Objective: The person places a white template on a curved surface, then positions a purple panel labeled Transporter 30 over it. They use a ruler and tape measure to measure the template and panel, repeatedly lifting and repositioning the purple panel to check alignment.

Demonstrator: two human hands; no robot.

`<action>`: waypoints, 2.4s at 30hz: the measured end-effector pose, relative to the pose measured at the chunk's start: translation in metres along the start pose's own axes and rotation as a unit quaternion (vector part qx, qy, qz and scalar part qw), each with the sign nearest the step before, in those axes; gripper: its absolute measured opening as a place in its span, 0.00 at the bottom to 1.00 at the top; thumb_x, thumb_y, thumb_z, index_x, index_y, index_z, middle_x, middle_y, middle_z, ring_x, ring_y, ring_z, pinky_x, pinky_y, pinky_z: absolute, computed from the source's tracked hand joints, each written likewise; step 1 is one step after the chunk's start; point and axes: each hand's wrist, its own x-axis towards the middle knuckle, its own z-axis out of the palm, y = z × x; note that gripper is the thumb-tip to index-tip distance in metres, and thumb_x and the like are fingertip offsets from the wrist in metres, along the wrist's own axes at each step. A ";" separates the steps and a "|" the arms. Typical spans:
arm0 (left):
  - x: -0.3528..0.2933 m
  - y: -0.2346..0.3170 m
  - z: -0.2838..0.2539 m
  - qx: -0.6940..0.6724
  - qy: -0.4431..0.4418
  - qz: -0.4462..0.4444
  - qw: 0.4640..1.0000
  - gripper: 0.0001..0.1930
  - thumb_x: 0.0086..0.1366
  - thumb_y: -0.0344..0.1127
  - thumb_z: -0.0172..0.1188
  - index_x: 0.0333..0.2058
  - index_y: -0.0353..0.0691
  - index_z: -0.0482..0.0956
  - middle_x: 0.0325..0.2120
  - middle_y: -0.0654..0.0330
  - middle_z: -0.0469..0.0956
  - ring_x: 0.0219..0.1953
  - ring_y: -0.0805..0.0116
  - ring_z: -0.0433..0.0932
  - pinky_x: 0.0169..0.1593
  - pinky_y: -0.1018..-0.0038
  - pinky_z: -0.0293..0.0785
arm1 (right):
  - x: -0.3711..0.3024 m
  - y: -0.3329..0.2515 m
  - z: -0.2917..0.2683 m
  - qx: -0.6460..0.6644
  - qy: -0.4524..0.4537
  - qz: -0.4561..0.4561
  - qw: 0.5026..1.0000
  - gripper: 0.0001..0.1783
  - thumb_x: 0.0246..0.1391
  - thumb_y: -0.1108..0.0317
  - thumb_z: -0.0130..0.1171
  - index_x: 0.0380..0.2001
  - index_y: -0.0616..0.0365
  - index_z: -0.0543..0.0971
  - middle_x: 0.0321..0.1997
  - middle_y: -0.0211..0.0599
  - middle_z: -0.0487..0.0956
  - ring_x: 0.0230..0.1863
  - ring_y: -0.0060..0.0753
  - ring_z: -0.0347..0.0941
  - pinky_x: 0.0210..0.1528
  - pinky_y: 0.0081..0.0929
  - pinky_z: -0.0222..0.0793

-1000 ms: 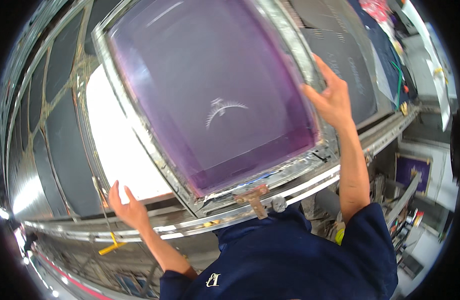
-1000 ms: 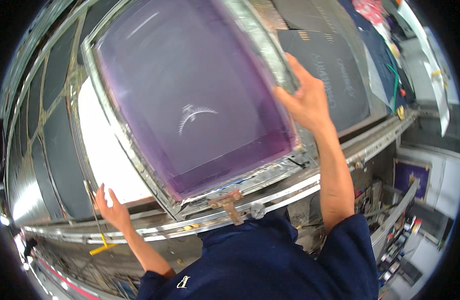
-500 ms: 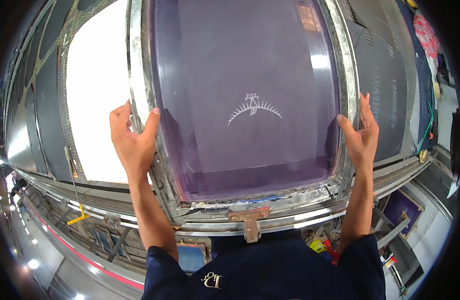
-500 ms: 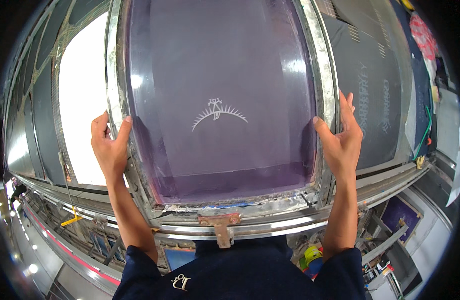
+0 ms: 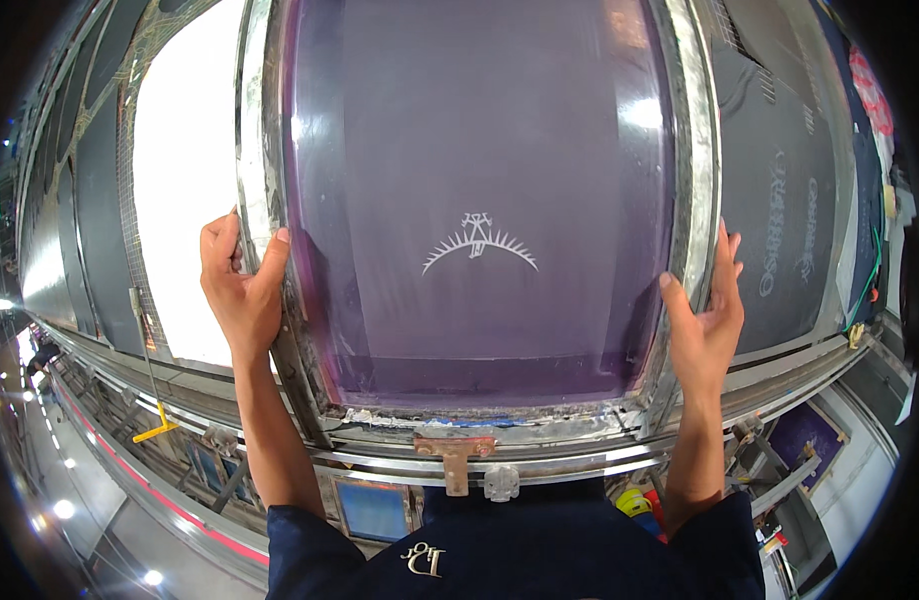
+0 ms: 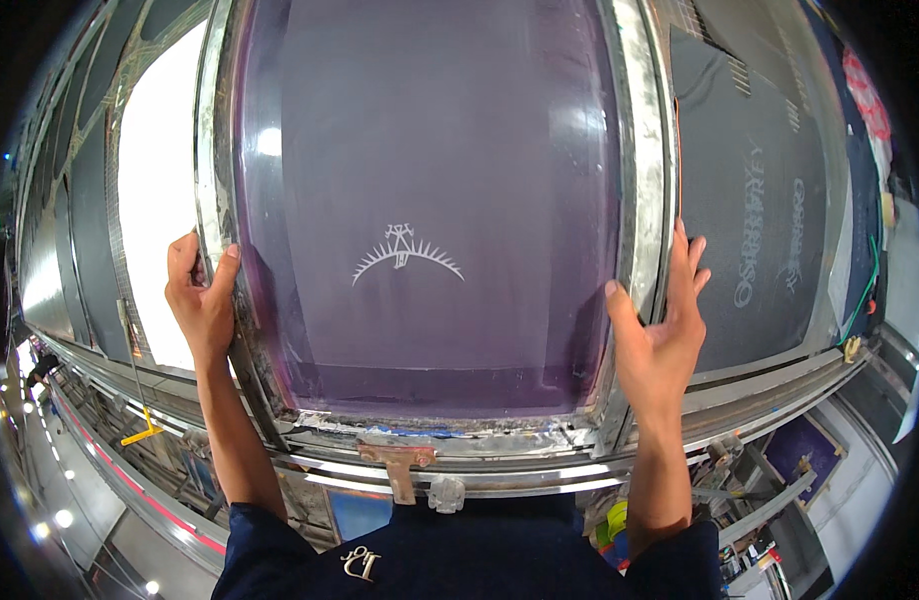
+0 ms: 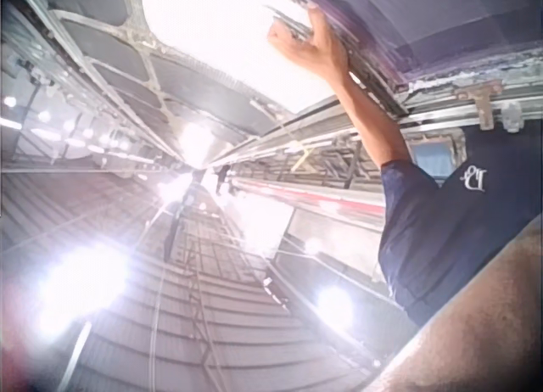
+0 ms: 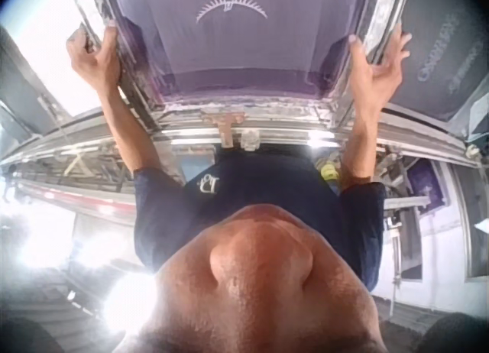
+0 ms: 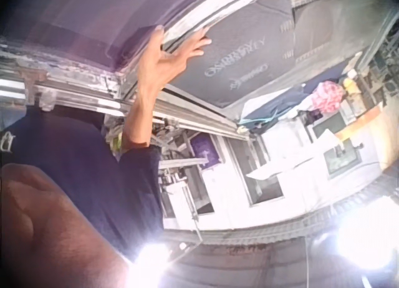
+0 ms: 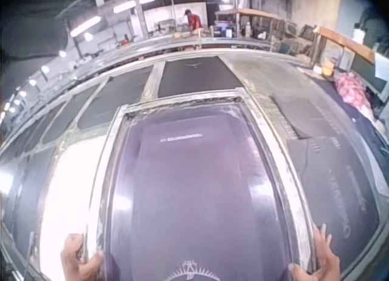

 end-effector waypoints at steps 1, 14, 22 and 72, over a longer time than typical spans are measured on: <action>-0.003 0.001 0.001 -0.001 -0.005 0.000 1.000 0.18 0.62 0.34 0.71 0.49 0.32 0.81 0.37 0.62 0.73 0.35 0.74 0.69 0.40 0.76 0.66 | -0.006 0.004 0.000 -0.002 0.007 0.007 1.000 0.43 0.54 0.66 0.66 0.71 0.67 0.64 0.74 0.52 0.66 0.82 0.57 0.42 0.80 0.53 0.22; -0.042 0.072 -0.004 0.143 -0.122 0.136 0.973 0.36 0.50 0.41 0.80 0.61 0.51 0.80 0.69 0.46 0.63 0.72 0.47 0.60 0.68 0.54 0.64 | -0.014 -0.023 0.012 -0.218 0.004 -0.206 0.954 0.37 0.53 0.62 0.69 0.68 0.41 0.73 0.80 0.54 0.55 0.81 0.67 0.42 0.78 0.65 0.31; -0.062 0.080 0.013 0.154 -0.357 0.206 0.898 0.36 0.53 0.66 0.67 0.63 0.71 0.77 0.76 0.47 0.50 0.77 0.32 0.42 0.73 0.38 0.42 | -0.037 -0.057 0.042 -0.226 -0.220 -0.248 0.916 0.36 0.46 0.39 0.69 0.61 0.29 0.80 0.79 0.48 0.58 0.80 0.63 0.45 0.77 0.68 0.37; -0.070 0.071 0.016 0.140 -0.321 0.264 0.899 0.33 0.59 0.65 0.63 0.64 0.72 0.76 0.76 0.45 0.47 0.76 0.30 0.41 0.72 0.34 0.42 | -0.028 -0.048 0.038 -0.136 -0.113 -0.278 0.944 0.23 0.52 0.59 0.73 0.53 0.45 0.85 0.67 0.40 0.75 0.73 0.48 0.65 0.75 0.55 0.51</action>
